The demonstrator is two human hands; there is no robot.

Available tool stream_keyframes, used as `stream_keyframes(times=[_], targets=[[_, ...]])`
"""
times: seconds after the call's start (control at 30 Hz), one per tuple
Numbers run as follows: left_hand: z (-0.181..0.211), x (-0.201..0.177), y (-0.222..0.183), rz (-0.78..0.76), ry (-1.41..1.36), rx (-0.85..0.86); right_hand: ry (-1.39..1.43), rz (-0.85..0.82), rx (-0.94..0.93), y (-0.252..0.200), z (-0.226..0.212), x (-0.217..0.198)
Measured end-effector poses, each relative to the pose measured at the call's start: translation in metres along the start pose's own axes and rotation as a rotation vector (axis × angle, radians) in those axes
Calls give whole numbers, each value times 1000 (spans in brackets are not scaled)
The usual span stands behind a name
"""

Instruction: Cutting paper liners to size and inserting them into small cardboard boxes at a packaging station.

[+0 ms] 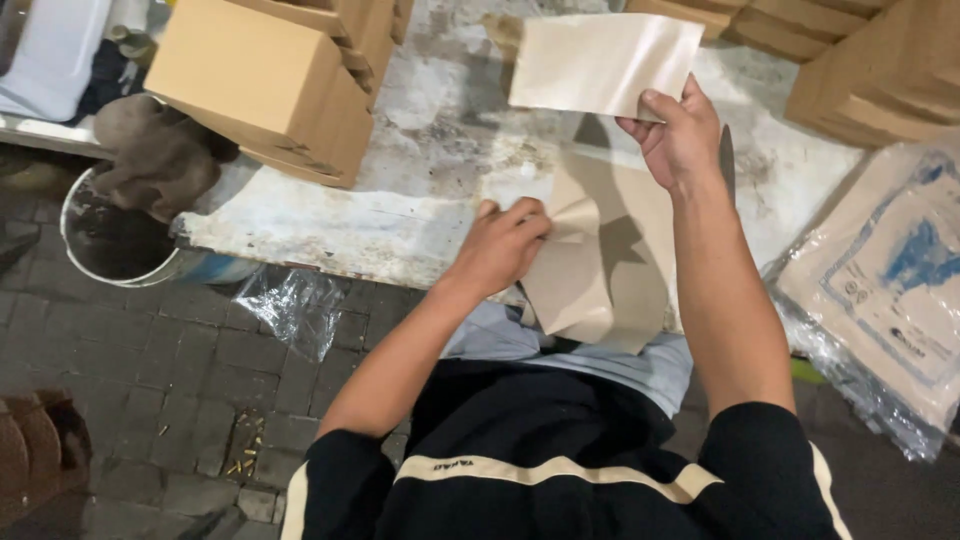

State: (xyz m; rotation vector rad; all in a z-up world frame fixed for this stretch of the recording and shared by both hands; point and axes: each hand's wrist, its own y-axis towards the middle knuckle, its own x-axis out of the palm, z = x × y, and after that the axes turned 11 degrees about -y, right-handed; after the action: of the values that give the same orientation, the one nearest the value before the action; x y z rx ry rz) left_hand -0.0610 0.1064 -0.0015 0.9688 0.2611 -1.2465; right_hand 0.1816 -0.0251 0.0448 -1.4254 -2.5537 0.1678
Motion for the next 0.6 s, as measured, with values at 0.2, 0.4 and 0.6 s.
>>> stream_keyframes(times=[0.2, 0.4, 0.6], targets=[[8, -97, -20, 340, -188, -119, -394, 136, -143, 85, 127, -25], [9, -138, -16, 530, -77, -86, -1106, 283, -292, 55, 110, -10], [20, -88, 3, 492, -228, 192, -408, -173, 126, -38, 69, 16]])
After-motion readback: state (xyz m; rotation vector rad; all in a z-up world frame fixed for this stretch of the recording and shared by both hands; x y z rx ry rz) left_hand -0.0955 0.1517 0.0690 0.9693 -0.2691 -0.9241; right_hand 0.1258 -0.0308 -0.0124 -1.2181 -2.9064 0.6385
